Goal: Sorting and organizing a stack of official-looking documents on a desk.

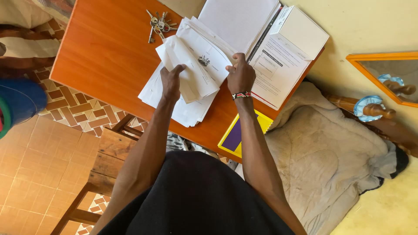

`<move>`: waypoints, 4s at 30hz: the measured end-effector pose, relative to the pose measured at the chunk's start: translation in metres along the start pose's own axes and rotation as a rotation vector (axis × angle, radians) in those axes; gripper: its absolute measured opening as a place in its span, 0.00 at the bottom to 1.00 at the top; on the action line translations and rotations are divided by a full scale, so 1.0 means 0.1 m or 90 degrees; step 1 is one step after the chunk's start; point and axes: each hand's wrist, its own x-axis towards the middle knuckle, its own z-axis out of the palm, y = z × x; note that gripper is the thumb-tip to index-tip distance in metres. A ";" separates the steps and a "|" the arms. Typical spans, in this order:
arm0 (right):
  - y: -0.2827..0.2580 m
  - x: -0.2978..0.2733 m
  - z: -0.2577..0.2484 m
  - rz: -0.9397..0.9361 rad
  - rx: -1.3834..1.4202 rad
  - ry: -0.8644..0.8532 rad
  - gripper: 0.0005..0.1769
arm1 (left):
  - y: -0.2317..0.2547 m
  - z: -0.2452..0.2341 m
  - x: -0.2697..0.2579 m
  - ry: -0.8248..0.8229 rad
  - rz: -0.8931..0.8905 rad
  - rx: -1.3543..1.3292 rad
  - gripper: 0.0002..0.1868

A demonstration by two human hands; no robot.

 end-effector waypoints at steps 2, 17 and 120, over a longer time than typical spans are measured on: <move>0.04 -0.05 0.03 -0.012 -0.020 0.016 0.14 | -0.03 -0.01 -0.01 -0.006 0.015 -0.012 0.28; -0.15 -0.28 0.04 -0.036 -0.161 0.045 0.11 | -0.02 -0.04 -0.02 -0.025 0.008 -0.033 0.28; -0.72 -0.64 0.05 -0.274 -0.026 -0.171 0.05 | -0.23 -0.19 0.15 -0.119 0.037 -0.075 0.37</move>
